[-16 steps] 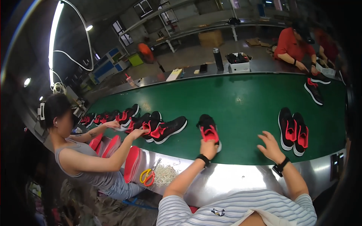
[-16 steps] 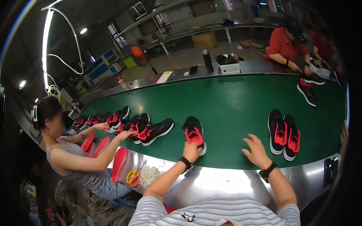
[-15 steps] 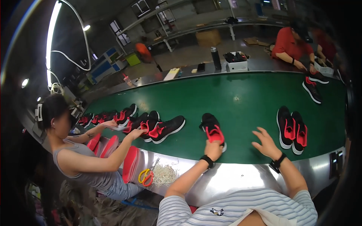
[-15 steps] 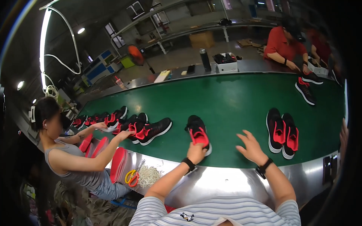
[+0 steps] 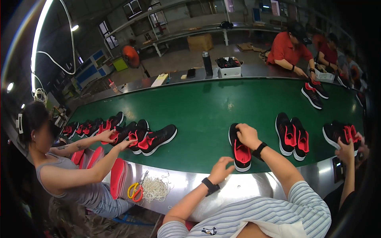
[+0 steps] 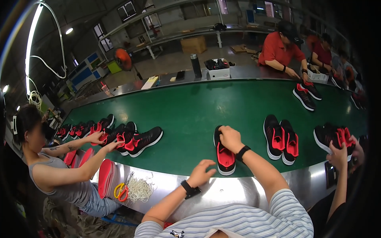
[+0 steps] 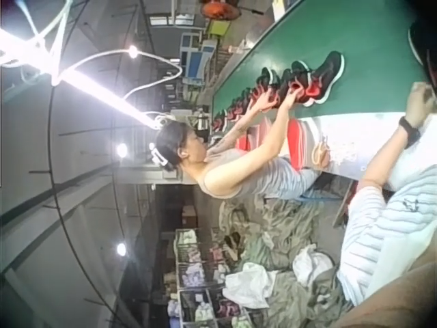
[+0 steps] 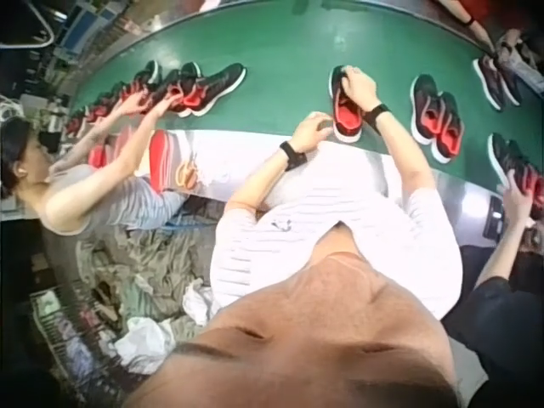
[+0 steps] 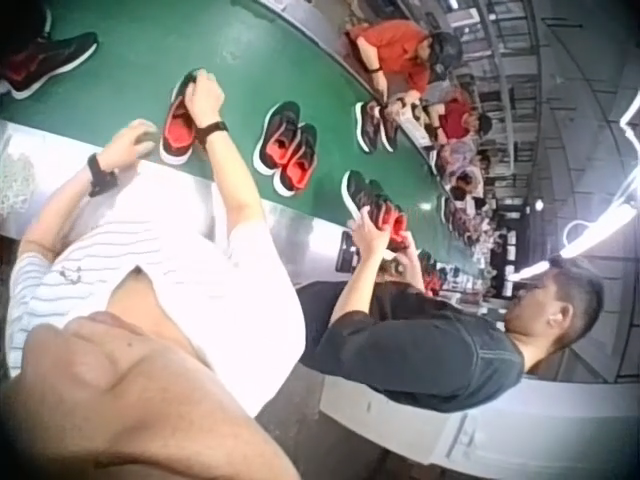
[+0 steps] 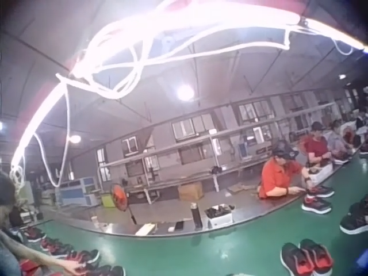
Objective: Lacing athletic shoes on a factory conveyor belt.
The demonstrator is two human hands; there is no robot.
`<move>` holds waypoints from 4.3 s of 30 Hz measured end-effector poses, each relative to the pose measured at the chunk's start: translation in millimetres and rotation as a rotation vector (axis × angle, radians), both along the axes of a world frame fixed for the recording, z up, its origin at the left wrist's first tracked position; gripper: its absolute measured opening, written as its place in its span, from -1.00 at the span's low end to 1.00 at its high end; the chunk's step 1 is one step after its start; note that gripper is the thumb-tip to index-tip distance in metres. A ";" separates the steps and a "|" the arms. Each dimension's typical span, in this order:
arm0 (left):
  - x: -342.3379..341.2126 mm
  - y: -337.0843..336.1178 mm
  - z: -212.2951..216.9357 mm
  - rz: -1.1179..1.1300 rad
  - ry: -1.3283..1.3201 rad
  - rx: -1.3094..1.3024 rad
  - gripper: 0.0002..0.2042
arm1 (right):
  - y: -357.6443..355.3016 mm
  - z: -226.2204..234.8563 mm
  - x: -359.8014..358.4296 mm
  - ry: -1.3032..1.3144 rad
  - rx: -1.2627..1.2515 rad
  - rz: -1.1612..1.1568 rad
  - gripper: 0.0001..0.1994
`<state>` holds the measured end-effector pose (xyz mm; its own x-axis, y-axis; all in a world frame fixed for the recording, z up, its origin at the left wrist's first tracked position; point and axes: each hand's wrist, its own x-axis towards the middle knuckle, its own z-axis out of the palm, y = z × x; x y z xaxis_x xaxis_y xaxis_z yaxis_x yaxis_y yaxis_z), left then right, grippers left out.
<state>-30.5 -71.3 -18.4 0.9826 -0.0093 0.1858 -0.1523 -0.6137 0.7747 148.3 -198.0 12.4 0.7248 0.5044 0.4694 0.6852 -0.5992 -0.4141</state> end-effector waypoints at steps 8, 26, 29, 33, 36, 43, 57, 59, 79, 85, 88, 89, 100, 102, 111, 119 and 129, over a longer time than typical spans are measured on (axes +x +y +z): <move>130.2 16.6 30.5 0.077 -0.233 0.375 -0.87 | -46.9 -7.2 -64.3 0.555 0.399 0.070 -0.84; 149.8 -56.0 14.8 -0.205 -0.170 0.962 -0.72 | -75.9 -18.1 -62.8 0.277 -0.140 -0.022 -0.88; 163.4 -54.9 7.8 -0.219 -0.285 0.851 -0.82 | -86.1 -21.5 -58.8 0.352 -0.192 -0.051 -0.89; 208.5 8.6 -16.8 0.008 0.305 -0.129 -0.81 | -68.1 -11.6 -56.0 0.348 -0.301 0.072 -0.89; 203.1 -24.3 -10.1 -0.071 0.145 0.100 -0.83 | -54.7 -21.9 -38.2 0.177 -0.501 -0.044 -0.88; 150.9 -65.9 14.5 -0.100 -0.327 0.528 -0.82 | -51.3 -87.6 -17.0 0.234 -0.207 0.107 -0.79; 33.0 153.7 14.9 0.784 0.013 0.596 -0.38 | -108.4 -44.2 -98.2 -0.123 -0.180 0.030 -0.79; 10.7 206.6 11.4 1.039 0.070 0.762 -0.36 | -105.9 -44.2 -97.9 -0.112 -0.202 0.036 -0.78; 84.3 -33.3 -4.7 0.014 0.316 -0.566 -0.87 | -71.9 13.2 -108.3 -0.016 -0.043 0.057 -0.37; 55.0 -13.0 -2.7 -0.093 -0.097 0.245 -0.80 | -59.3 -5.8 -82.4 0.089 -0.040 0.347 -0.50; 50.1 2.7 6.4 -0.208 -0.092 0.169 -0.79 | -48.5 -3.0 -88.6 0.108 0.004 0.350 -0.64; 50.2 8.8 16.3 -0.295 0.056 -0.007 -0.79 | -45.8 -3.4 -89.7 0.111 0.016 0.356 -0.64; 111.7 -10.8 47.6 0.028 0.083 1.041 -0.53 | -64.4 6.3 -83.5 0.138 0.226 0.403 -0.81; 128.6 -5.3 37.4 -0.001 0.099 0.938 -0.58 | -74.2 -11.7 -77.7 0.205 0.161 0.321 -0.85; 178.6 32.7 32.8 -0.146 0.337 0.367 -0.73 | -20.2 1.0 -61.6 0.038 -0.647 -0.010 -0.88; 148.1 0.8 30.9 -0.066 0.173 0.424 -0.67 | -30.4 -61.6 -36.6 0.026 -0.493 0.134 -0.83; 84.1 -29.3 25.4 -0.286 -0.294 0.445 -0.81 | -84.9 -24.3 -99.3 -0.156 -0.249 0.247 -0.79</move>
<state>53.6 -100.7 6.9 0.8374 -0.4049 0.3671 -0.5282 -0.7722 0.3531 49.0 -282.9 -11.8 0.4966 0.7675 0.4054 0.8648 -0.4774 -0.1555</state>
